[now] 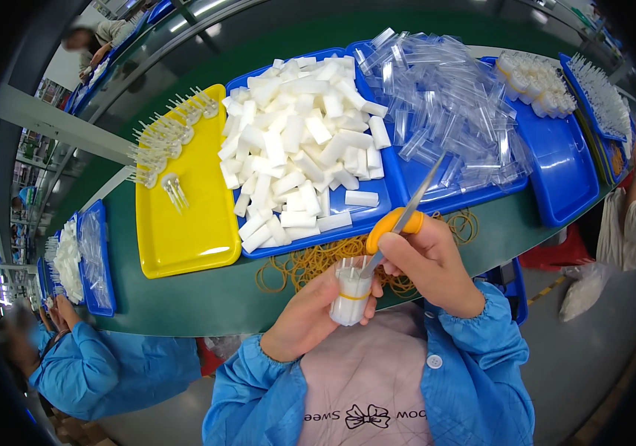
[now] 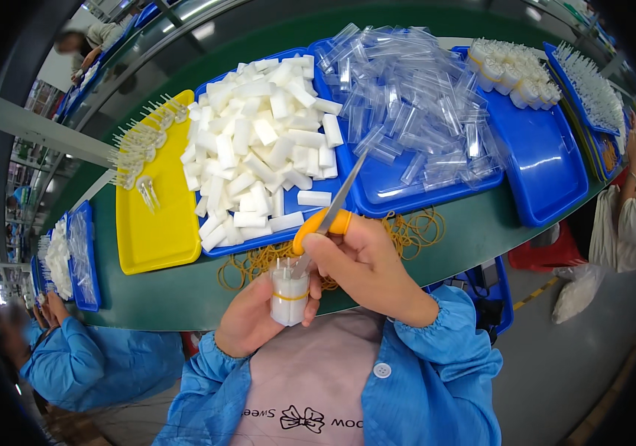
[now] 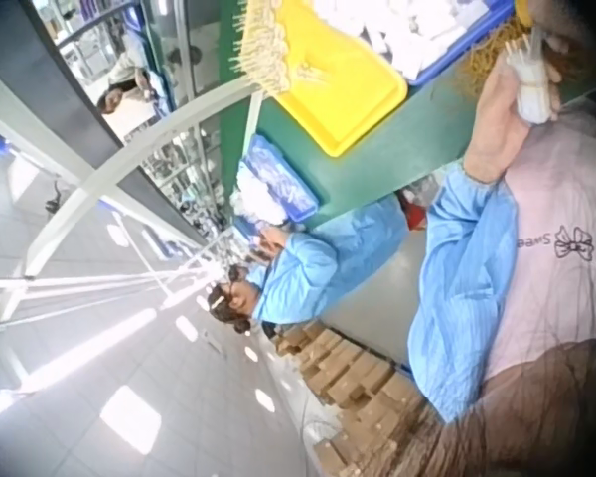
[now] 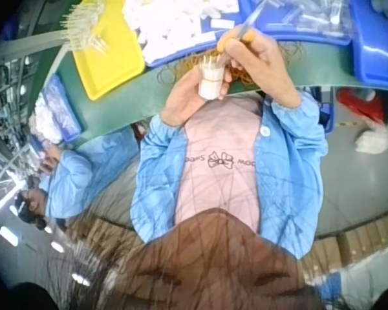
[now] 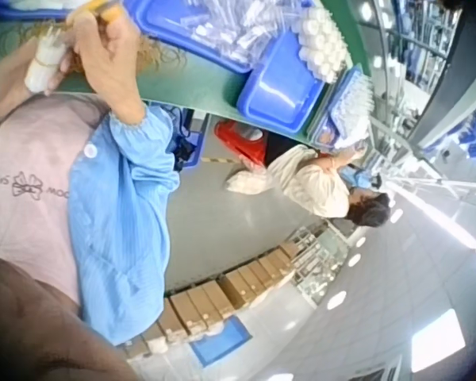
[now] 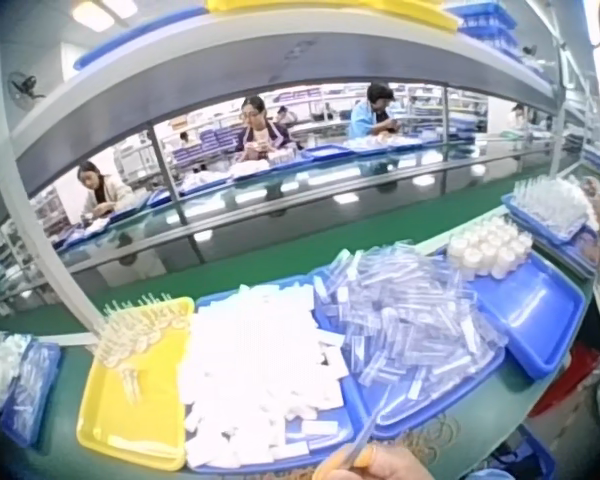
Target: The person assembles small white plastic components by inserting them into clear plastic sleeves. They then secure the bundle with a yellow rubber band using a metal tool to assist in wrapping. The process is repeated for multiple units on a factory assembly line.
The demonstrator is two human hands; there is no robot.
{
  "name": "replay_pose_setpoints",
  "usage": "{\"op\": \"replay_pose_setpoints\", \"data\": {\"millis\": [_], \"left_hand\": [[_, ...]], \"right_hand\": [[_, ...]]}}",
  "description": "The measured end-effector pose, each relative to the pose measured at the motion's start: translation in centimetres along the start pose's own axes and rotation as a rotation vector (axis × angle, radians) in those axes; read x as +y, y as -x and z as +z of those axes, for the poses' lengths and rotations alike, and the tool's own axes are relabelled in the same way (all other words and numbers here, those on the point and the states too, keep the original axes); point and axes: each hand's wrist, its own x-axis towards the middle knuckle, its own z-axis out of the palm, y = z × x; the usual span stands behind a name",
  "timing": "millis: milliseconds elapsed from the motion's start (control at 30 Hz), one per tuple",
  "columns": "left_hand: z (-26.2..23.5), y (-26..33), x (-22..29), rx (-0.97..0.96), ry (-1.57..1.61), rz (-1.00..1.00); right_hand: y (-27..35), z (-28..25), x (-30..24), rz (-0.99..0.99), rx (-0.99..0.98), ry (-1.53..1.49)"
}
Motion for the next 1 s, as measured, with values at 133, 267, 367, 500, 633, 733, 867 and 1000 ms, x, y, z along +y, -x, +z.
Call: {"op": "replay_pose_setpoints", "data": {"millis": [133, 267, 367, 500, 633, 733, 867, 1000], "left_hand": [[0.3, 0.1, 0.1, 0.005, -0.032, -0.017], [0.5, 0.3, 0.0, 0.034, -0.083, -0.035], [1.2, -0.3, 0.2, 0.056, -0.062, 0.029], [1.4, -0.3, 0.3, 0.148, -0.002, 0.156], [0.6, -0.9, 0.1, 0.236, 0.097, 0.168], [0.5, -1.2, 0.1, 0.216, 0.135, 0.134], [0.4, -1.1, 0.2, 0.142, 0.166, 0.141], [0.5, -1.1, 0.5, 0.066, 0.224, 0.083]], "right_hand": [[0.0, -0.1, 0.0, 0.042, -0.041, 0.072], [0.4, -0.2, 0.6, 0.024, -0.041, 0.068], [1.2, -0.6, -0.1, -0.099, 0.078, 0.072], [3.4, -4.8, -1.1, -0.574, 0.594, 1.081], [7.3, -11.1, 0.0, -0.555, 0.837, 1.463], [8.7, -14.6, 2.2, -0.363, 0.886, 1.667], [8.3, -14.2, 2.5, -0.378, 0.946, 1.609], [7.0, -10.0, 1.1, -0.431, 0.903, 1.208]]}}
